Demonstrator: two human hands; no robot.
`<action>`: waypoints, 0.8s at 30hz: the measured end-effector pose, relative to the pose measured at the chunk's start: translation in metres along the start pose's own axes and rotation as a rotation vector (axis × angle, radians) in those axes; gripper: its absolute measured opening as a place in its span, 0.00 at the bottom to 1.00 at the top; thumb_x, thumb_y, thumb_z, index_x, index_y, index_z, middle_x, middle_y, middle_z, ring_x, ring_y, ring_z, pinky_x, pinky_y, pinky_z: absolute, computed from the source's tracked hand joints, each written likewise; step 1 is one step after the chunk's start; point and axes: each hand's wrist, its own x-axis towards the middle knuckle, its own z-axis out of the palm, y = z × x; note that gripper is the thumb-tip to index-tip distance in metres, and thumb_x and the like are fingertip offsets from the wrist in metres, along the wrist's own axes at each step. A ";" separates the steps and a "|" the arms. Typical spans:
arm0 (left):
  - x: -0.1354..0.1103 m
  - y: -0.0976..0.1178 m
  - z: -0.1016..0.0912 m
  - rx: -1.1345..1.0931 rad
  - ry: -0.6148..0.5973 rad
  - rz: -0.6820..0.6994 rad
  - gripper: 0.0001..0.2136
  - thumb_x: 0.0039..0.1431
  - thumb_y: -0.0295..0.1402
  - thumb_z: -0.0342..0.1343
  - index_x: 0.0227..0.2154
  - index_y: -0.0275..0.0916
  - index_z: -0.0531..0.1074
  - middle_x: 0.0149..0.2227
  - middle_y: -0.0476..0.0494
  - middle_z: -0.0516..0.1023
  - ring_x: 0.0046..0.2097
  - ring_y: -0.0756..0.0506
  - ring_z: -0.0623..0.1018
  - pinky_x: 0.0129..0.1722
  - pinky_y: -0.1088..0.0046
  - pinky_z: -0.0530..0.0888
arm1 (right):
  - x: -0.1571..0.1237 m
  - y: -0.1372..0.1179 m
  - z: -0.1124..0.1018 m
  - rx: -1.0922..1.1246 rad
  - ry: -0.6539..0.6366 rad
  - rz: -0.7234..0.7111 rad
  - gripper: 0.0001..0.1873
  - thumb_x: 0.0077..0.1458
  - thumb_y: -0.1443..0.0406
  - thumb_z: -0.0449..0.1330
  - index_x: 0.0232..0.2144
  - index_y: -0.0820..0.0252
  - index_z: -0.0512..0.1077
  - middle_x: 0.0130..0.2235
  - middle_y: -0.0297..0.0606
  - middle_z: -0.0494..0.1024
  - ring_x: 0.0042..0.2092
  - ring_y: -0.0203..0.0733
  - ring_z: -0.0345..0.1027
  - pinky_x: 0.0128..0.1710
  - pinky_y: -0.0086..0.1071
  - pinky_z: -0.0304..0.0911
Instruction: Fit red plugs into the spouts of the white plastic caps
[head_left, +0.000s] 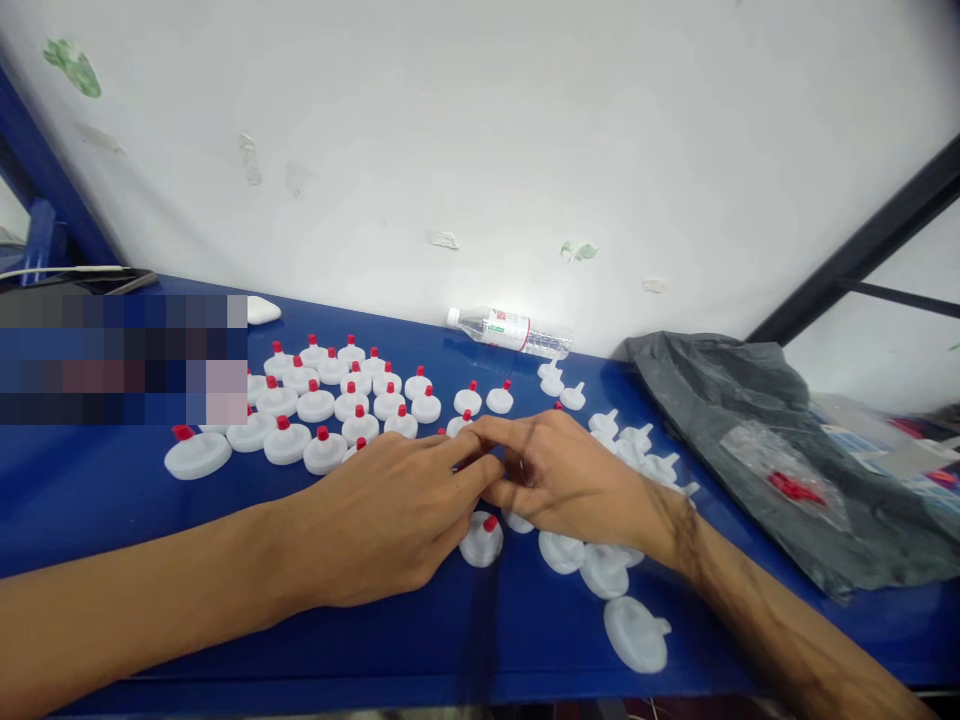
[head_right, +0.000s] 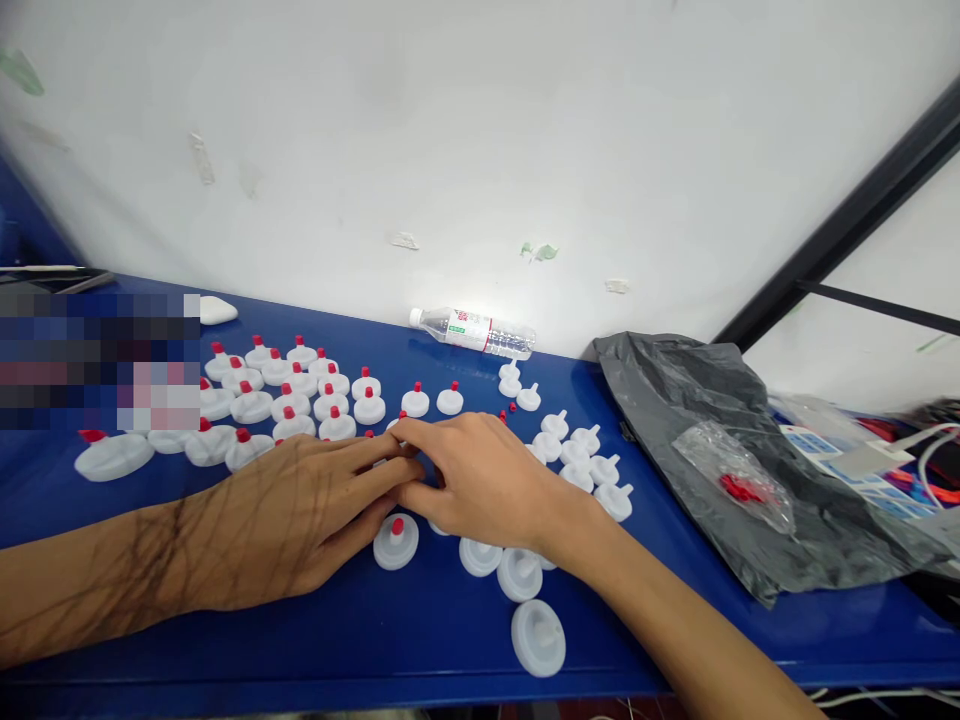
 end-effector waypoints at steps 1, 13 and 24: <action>0.000 0.000 0.000 0.000 0.004 0.001 0.09 0.65 0.28 0.50 0.46 0.42 0.67 0.44 0.47 0.78 0.35 0.42 0.81 0.23 0.63 0.71 | 0.000 0.000 0.000 -0.002 0.004 -0.001 0.03 0.60 0.65 0.59 0.38 0.55 0.71 0.27 0.27 0.72 0.27 0.33 0.60 0.28 0.31 0.47; 0.001 0.000 -0.002 0.007 0.011 0.015 0.09 0.65 0.27 0.50 0.46 0.42 0.66 0.44 0.47 0.78 0.36 0.42 0.81 0.22 0.63 0.72 | 0.000 -0.002 -0.002 -0.054 -0.016 0.013 0.09 0.59 0.67 0.59 0.43 0.56 0.73 0.29 0.28 0.74 0.27 0.33 0.61 0.28 0.30 0.47; 0.000 0.000 -0.003 0.011 0.003 0.018 0.10 0.65 0.26 0.50 0.47 0.42 0.68 0.44 0.46 0.78 0.35 0.42 0.80 0.23 0.63 0.71 | 0.001 -0.001 -0.001 -0.040 -0.015 0.012 0.09 0.59 0.67 0.60 0.43 0.56 0.73 0.29 0.27 0.74 0.27 0.33 0.59 0.28 0.30 0.46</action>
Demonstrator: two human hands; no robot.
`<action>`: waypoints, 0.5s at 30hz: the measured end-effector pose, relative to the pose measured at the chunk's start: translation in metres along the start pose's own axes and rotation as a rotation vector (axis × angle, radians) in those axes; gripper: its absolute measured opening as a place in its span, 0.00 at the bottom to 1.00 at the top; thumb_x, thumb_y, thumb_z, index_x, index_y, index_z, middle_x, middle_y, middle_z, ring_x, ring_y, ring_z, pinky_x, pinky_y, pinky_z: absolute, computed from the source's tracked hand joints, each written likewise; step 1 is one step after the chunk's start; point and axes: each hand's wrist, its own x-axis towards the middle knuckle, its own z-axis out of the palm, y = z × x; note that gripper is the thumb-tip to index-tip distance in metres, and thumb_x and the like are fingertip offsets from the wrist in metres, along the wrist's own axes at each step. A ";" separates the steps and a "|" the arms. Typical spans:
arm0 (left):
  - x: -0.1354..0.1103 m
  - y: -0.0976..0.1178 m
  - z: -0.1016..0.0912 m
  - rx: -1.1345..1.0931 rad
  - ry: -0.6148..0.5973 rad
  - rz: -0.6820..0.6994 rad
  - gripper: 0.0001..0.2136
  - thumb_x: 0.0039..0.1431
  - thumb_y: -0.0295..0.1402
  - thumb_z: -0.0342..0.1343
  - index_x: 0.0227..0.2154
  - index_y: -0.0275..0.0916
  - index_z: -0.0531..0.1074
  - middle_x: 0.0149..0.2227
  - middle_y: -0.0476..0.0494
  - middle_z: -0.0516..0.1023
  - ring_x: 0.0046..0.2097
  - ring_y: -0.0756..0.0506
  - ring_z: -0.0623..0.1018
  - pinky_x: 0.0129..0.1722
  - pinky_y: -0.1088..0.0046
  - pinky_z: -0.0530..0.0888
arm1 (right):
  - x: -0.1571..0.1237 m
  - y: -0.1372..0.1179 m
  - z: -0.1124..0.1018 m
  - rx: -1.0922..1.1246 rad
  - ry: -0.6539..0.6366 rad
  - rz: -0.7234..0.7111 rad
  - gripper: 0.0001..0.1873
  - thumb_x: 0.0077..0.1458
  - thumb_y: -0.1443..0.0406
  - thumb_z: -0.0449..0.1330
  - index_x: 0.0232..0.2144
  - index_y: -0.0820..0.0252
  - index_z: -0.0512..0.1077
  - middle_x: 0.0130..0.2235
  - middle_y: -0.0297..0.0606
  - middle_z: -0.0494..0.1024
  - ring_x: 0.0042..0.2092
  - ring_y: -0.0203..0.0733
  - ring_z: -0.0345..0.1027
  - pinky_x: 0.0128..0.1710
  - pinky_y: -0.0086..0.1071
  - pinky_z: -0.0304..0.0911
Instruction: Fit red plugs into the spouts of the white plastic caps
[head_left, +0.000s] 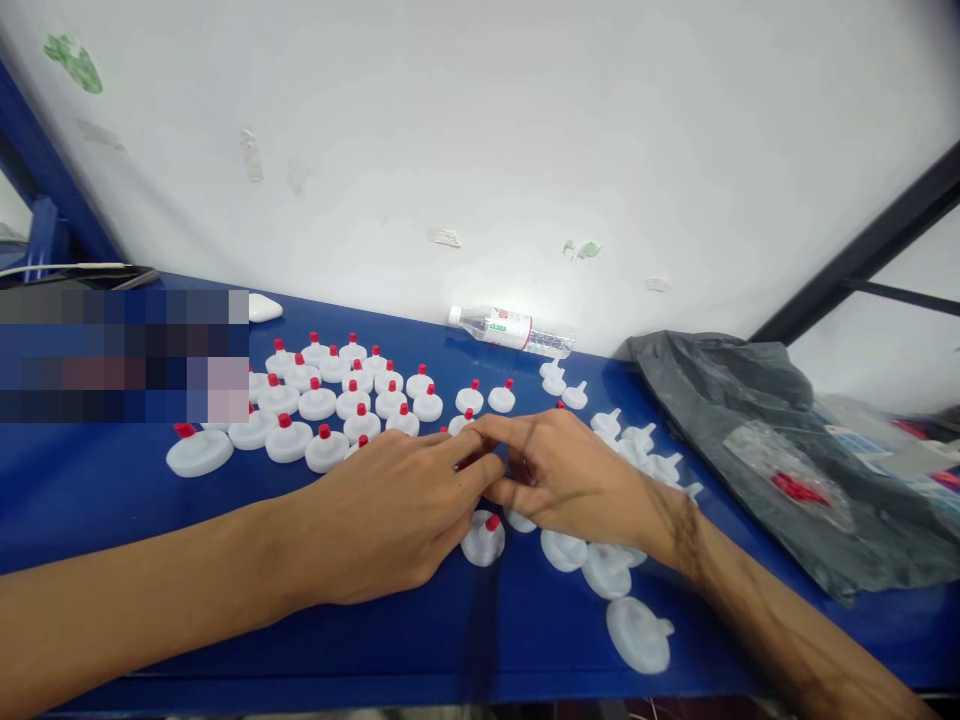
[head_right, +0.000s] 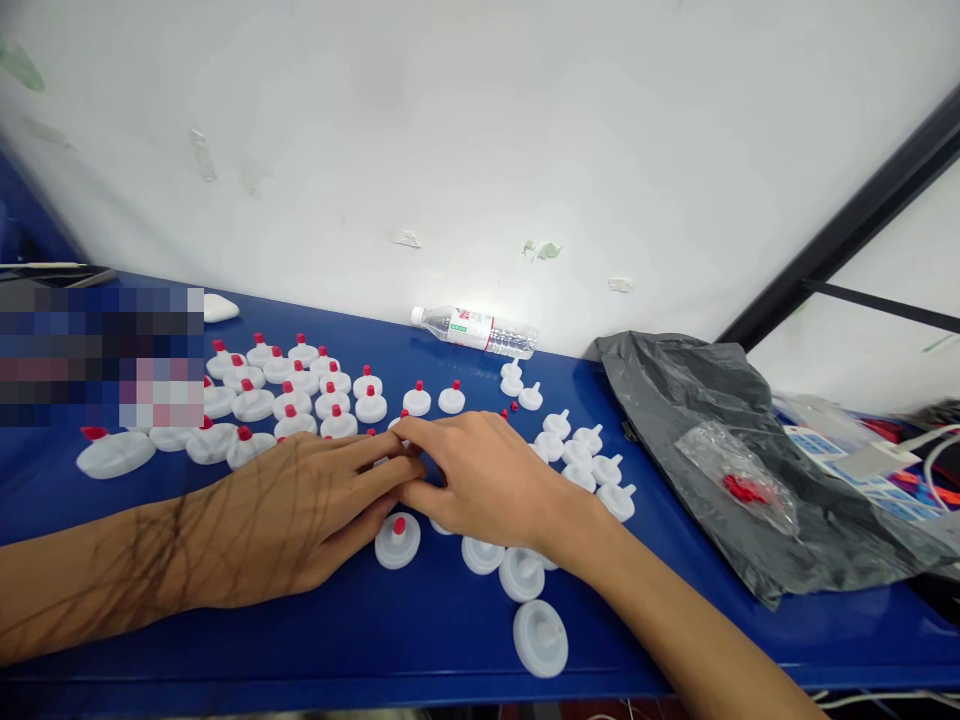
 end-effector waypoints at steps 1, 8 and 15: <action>0.000 0.000 0.000 0.000 -0.004 0.001 0.10 0.65 0.26 0.50 0.47 0.41 0.68 0.44 0.46 0.78 0.35 0.42 0.80 0.23 0.63 0.71 | 0.000 0.000 0.000 0.001 -0.001 -0.001 0.09 0.59 0.67 0.60 0.43 0.56 0.73 0.29 0.28 0.74 0.27 0.33 0.60 0.28 0.30 0.46; 0.001 0.000 0.001 0.008 -0.001 0.004 0.10 0.65 0.27 0.49 0.47 0.41 0.68 0.45 0.45 0.78 0.36 0.42 0.80 0.25 0.63 0.72 | 0.000 0.000 0.000 -0.002 0.019 -0.016 0.06 0.58 0.67 0.59 0.39 0.57 0.71 0.28 0.28 0.73 0.26 0.32 0.60 0.28 0.30 0.46; 0.000 -0.001 0.001 0.023 -0.026 0.026 0.11 0.65 0.25 0.49 0.48 0.40 0.68 0.46 0.43 0.77 0.38 0.42 0.80 0.27 0.63 0.74 | -0.001 0.000 0.000 0.005 0.022 -0.024 0.05 0.58 0.67 0.58 0.38 0.57 0.70 0.27 0.27 0.72 0.26 0.32 0.58 0.27 0.31 0.46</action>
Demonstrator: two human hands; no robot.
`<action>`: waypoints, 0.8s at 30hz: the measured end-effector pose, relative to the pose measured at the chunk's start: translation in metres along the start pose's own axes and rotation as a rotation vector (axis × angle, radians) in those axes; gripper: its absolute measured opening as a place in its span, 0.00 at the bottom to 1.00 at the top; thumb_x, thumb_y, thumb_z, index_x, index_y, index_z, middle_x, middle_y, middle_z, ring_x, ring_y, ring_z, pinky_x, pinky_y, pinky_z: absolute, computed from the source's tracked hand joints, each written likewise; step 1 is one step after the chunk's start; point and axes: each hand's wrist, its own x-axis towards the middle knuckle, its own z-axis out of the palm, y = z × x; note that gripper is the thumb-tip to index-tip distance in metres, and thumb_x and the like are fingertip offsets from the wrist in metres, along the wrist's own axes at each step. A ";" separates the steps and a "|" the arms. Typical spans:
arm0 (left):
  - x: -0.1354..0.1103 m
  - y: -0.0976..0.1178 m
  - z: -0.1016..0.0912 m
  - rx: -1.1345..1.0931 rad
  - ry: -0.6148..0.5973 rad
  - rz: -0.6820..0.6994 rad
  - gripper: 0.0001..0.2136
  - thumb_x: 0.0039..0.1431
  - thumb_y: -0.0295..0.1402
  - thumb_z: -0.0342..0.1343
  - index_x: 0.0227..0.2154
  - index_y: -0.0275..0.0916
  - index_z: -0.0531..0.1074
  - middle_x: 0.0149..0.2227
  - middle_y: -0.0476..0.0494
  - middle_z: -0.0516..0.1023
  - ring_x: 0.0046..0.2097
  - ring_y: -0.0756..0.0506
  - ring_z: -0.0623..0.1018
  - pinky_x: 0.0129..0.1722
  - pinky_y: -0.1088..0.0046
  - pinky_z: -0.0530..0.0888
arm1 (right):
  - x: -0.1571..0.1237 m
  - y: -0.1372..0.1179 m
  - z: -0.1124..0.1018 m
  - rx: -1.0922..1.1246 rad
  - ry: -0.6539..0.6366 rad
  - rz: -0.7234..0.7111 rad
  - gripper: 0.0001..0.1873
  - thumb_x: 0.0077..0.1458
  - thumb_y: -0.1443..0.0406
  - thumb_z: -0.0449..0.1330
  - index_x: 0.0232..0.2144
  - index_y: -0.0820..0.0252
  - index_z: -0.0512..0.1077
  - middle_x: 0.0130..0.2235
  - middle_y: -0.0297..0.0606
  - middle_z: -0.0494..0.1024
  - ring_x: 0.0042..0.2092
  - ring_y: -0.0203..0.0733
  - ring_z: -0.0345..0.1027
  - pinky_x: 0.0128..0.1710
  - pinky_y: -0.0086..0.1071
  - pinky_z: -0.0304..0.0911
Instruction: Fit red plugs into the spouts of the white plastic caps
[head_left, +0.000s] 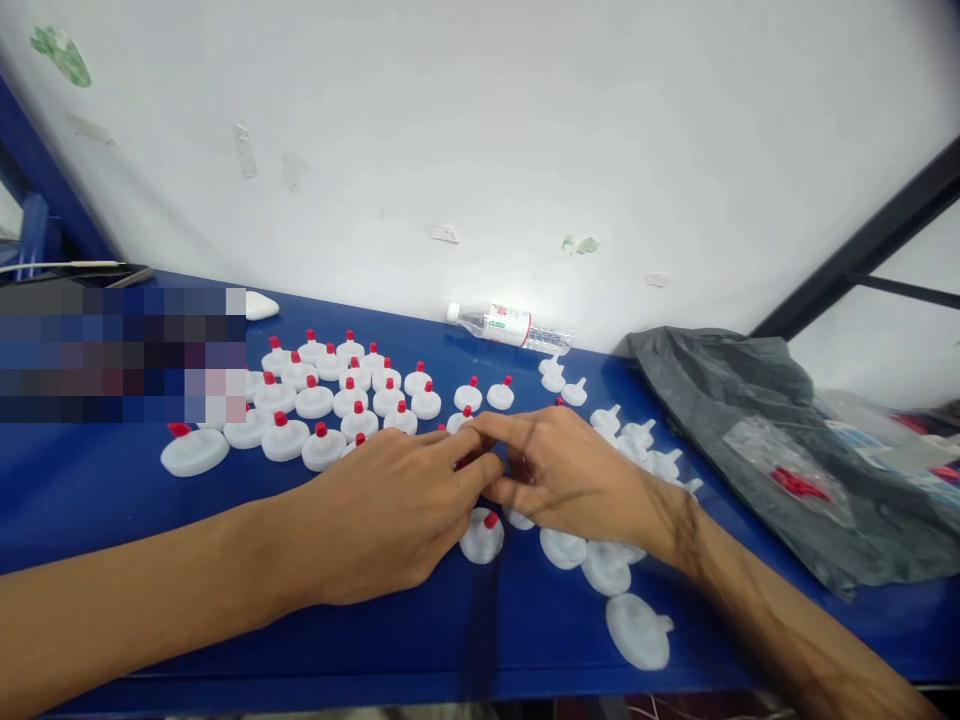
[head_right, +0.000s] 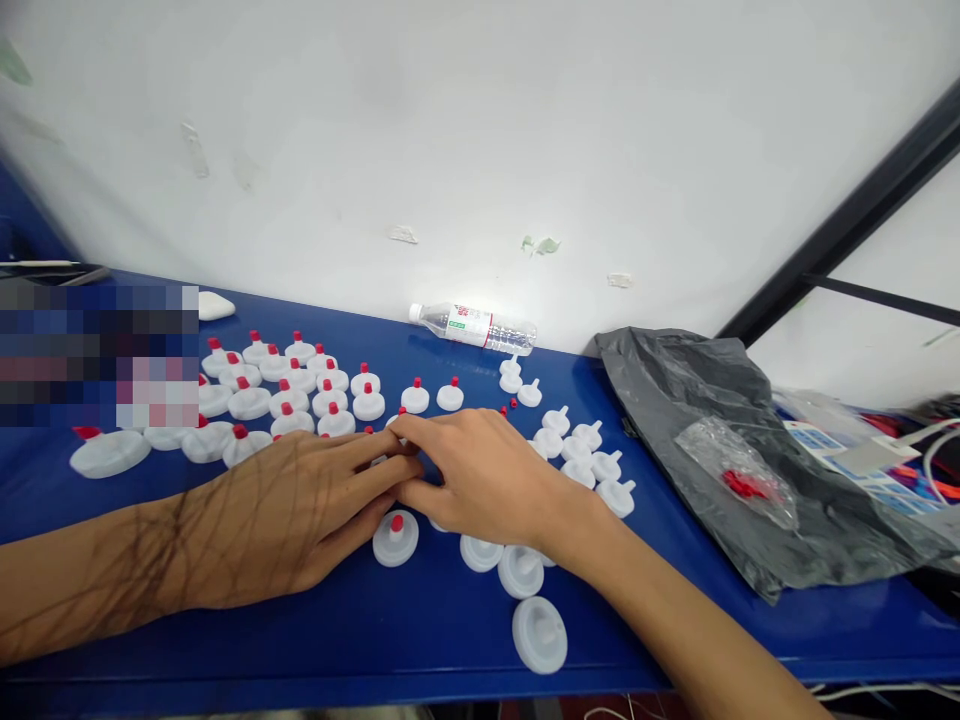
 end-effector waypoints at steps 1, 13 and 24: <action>0.000 0.000 0.001 0.000 0.005 -0.001 0.11 0.65 0.25 0.49 0.48 0.41 0.68 0.46 0.44 0.77 0.38 0.42 0.80 0.27 0.63 0.74 | 0.000 0.000 0.000 0.004 -0.001 0.001 0.05 0.57 0.68 0.58 0.38 0.57 0.71 0.28 0.27 0.72 0.26 0.32 0.58 0.27 0.31 0.46; -0.002 -0.001 0.004 -0.016 -0.011 -0.005 0.07 0.64 0.26 0.50 0.41 0.42 0.69 0.46 0.45 0.76 0.40 0.43 0.80 0.28 0.63 0.73 | 0.001 0.001 0.001 -0.021 -0.008 0.017 0.09 0.56 0.69 0.58 0.40 0.57 0.72 0.28 0.28 0.73 0.26 0.33 0.59 0.28 0.31 0.45; -0.002 -0.001 0.002 -0.026 -0.015 -0.026 0.07 0.66 0.26 0.49 0.43 0.42 0.67 0.46 0.45 0.77 0.38 0.43 0.80 0.28 0.63 0.72 | 0.001 0.000 0.000 -0.017 -0.011 0.014 0.08 0.56 0.69 0.57 0.40 0.57 0.72 0.28 0.27 0.72 0.26 0.33 0.59 0.28 0.31 0.44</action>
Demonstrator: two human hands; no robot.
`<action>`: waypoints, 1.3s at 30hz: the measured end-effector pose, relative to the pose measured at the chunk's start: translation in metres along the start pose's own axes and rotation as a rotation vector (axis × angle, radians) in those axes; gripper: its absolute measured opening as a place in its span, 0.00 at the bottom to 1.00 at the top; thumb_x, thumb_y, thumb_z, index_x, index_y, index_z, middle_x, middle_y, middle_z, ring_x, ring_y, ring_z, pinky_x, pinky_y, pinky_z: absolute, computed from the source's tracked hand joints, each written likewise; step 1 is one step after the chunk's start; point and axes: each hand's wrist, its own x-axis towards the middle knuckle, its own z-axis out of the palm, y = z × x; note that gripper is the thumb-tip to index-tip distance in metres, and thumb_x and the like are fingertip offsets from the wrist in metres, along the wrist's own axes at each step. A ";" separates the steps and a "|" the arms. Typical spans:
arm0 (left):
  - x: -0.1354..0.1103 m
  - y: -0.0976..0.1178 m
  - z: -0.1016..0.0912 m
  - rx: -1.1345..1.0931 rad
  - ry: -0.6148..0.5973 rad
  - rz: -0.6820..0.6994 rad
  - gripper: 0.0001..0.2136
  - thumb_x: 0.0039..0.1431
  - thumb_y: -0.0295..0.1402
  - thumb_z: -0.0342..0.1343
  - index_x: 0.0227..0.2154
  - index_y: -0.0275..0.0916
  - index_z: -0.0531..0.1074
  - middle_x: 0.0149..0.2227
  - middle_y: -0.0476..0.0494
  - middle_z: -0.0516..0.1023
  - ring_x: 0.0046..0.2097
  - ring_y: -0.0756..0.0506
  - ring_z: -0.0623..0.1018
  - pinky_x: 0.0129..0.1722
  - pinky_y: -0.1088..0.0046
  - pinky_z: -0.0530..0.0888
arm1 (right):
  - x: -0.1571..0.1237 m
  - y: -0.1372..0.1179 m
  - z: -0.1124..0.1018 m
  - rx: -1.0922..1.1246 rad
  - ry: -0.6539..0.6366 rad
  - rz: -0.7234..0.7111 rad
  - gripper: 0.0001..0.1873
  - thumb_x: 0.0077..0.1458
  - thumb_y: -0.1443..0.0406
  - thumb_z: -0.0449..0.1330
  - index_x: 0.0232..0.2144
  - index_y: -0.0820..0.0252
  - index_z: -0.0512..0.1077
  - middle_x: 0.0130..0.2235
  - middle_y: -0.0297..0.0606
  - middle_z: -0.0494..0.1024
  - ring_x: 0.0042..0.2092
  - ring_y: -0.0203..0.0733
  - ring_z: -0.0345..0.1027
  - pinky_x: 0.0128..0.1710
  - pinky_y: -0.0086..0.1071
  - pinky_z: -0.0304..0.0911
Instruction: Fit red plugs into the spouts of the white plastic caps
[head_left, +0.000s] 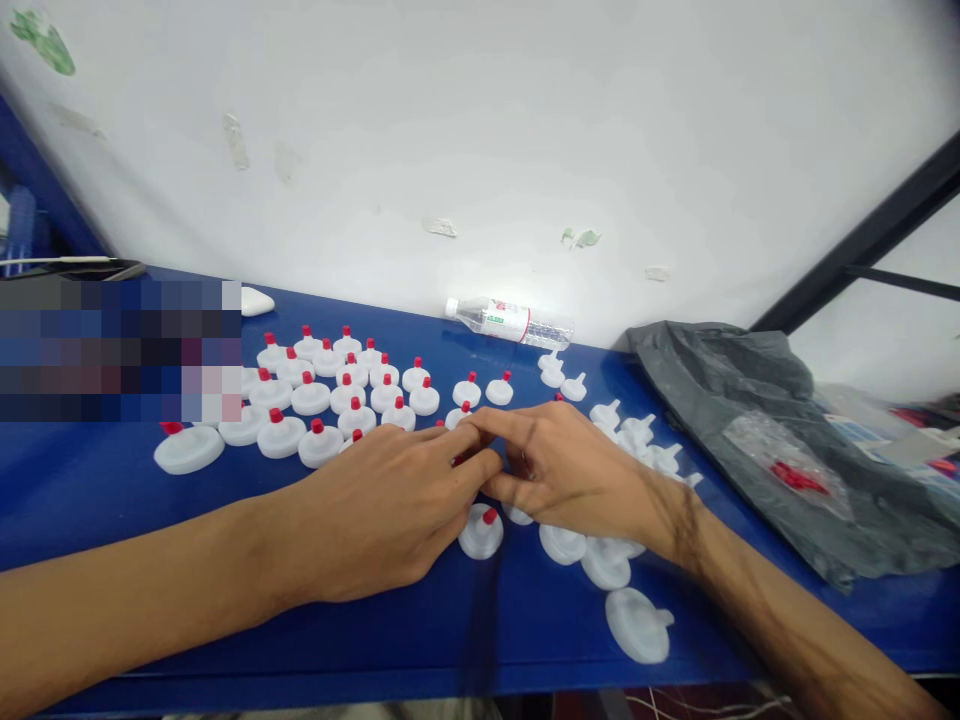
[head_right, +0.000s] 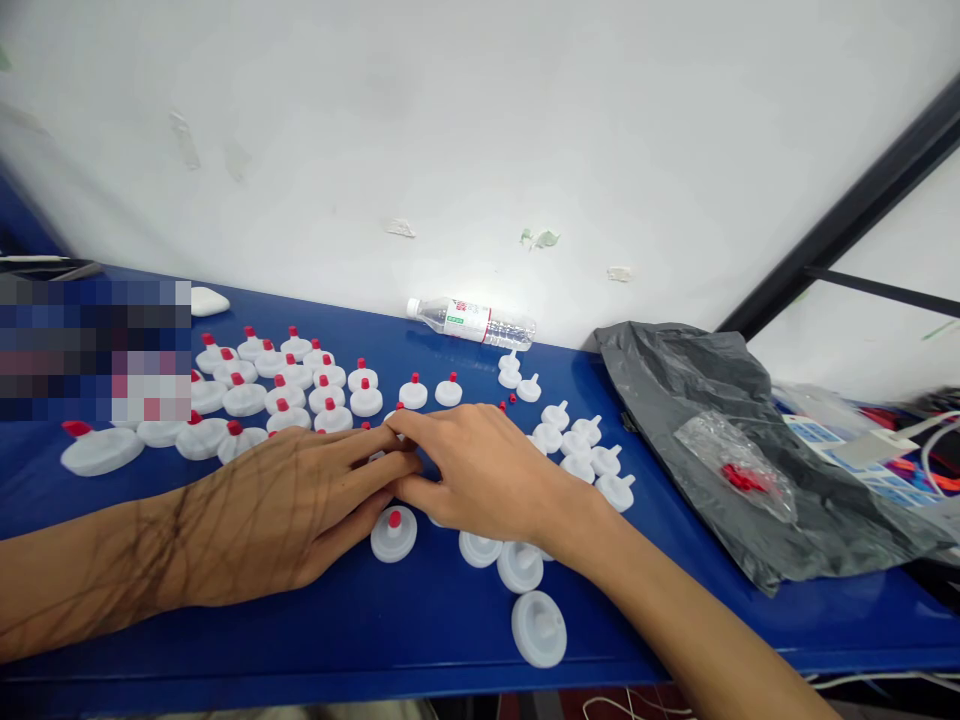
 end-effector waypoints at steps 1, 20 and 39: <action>0.000 0.000 0.000 0.003 0.002 0.003 0.06 0.66 0.26 0.49 0.43 0.42 0.67 0.47 0.46 0.77 0.38 0.43 0.80 0.28 0.63 0.73 | 0.000 0.000 0.000 0.000 -0.001 0.000 0.08 0.57 0.69 0.57 0.40 0.57 0.72 0.28 0.27 0.72 0.27 0.33 0.59 0.28 0.31 0.44; 0.000 0.002 -0.001 0.001 0.026 0.003 0.07 0.65 0.26 0.49 0.43 0.42 0.66 0.46 0.45 0.78 0.39 0.42 0.81 0.28 0.63 0.73 | 0.000 -0.002 -0.001 0.009 -0.003 -0.005 0.07 0.59 0.67 0.58 0.41 0.57 0.72 0.28 0.29 0.74 0.26 0.33 0.61 0.27 0.30 0.49; 0.002 0.001 -0.001 -0.014 0.009 -0.021 0.06 0.68 0.27 0.49 0.45 0.42 0.63 0.47 0.46 0.76 0.39 0.42 0.81 0.28 0.63 0.71 | -0.001 0.000 -0.001 -0.053 0.002 -0.001 0.04 0.60 0.67 0.59 0.39 0.56 0.70 0.29 0.30 0.76 0.26 0.35 0.64 0.28 0.31 0.50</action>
